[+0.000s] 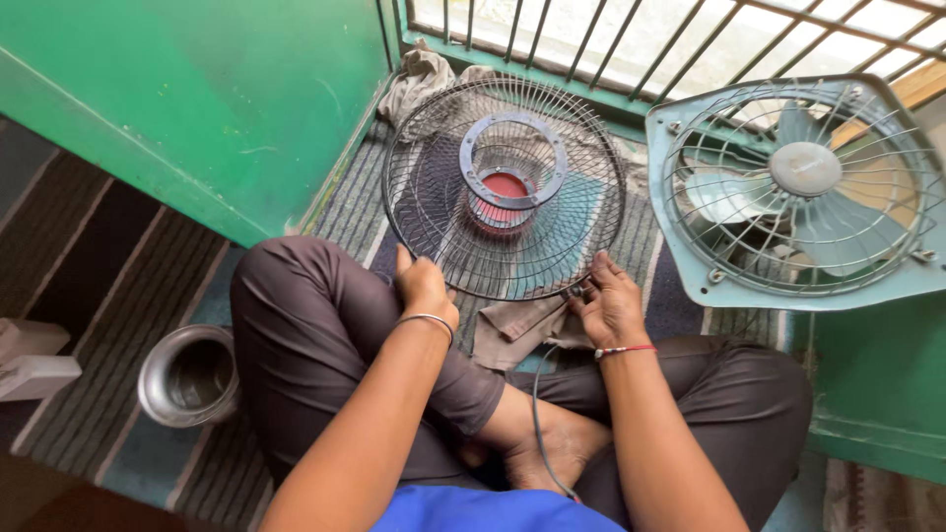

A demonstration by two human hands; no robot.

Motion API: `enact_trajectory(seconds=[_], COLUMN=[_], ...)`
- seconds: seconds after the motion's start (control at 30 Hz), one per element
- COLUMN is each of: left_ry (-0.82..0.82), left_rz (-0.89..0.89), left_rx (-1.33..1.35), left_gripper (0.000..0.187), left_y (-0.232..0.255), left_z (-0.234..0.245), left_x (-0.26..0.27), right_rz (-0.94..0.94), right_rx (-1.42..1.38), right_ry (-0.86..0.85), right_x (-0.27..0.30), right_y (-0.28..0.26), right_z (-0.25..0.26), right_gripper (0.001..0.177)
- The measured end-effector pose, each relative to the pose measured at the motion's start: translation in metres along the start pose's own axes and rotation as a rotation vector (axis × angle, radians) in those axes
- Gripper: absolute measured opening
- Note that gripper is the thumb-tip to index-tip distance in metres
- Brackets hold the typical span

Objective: The person cleans a fan blade with a cloth, then attaches the blade to the fan motor. They then secure the fan cage to the motor assembly using a wire tie.

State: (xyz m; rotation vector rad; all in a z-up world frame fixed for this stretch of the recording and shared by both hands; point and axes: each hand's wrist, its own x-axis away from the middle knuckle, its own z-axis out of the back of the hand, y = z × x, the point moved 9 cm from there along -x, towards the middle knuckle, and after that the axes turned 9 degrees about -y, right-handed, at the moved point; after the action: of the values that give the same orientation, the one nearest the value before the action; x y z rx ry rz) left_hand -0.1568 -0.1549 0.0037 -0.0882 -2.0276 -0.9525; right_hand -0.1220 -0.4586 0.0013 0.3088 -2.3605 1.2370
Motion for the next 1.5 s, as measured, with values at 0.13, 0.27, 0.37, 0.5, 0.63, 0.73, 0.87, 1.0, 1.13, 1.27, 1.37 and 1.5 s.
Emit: enact_trajectory(seconds=[0.13,0.27,0.37,0.5,0.63,0.73,0.87,1.0,1.13,1.27,1.37,1.5], left_ry=[-0.013,0.035,-0.161,-0.208,-0.218,-0.197,-0.170,-0.139,-0.075,0.009,0.035,0.079], left_rz=[-0.021,0.006,-0.015,-0.125,-0.154,-0.159,-0.172,-0.162,-0.208,-0.151,-0.096,-0.117], left_rx=[0.201,0.217,0.396,0.299,0.249,0.248,0.126,0.108,0.090,-0.045,0.003,-0.124], left_gripper=[0.035,0.022,0.014,0.021,0.024,0.024,0.022,0.026,0.034,0.037,0.037,0.032], left_y=[-0.039,-0.105,-0.146,-0.154,-0.145,-0.141,-0.126,-0.111,-0.088,-0.078,-0.078,-0.083], left_z=[-0.011,-0.004,-0.027,-0.027,-0.028,-0.029,-0.035,-0.037,-0.037,-0.037,-0.037,-0.030], left_x=[0.006,-0.008,-0.009,-0.002,0.001,0.007,0.020,0.037,0.056,0.069,0.068,0.059], right_rz=[0.035,0.033,0.010,-0.049,-0.155,-0.138,-0.171,-0.186,-0.104,-0.006,0.006,0.002], right_rx=[0.068,0.091,0.064,-0.007,-0.081,-0.168,-0.203,-0.196,-0.074,0.029,0.056,0.099], right_ry=[0.104,0.161,0.157,0.013,-0.002,-0.066,-0.076,-0.059,-0.040,0.053,0.074,0.087], right_x=[-0.009,-0.014,-0.010,0.012,0.023,0.015,0.002,-0.003,0.003,0.015,0.023,0.029], right_y=[0.004,0.005,0.006,0.013,0.039,0.048,0.059,0.065,0.057,0.042,0.038,0.035], right_z=[0.017,0.028,0.023,0.006,0.002,0.002,0.010,0.014,0.006,0.004,-0.001,-0.005], right_gripper=[0.039,0.050,0.051,0.034,0.020,0.015,0.011,0.009,0.010,0.011,0.012,0.013])
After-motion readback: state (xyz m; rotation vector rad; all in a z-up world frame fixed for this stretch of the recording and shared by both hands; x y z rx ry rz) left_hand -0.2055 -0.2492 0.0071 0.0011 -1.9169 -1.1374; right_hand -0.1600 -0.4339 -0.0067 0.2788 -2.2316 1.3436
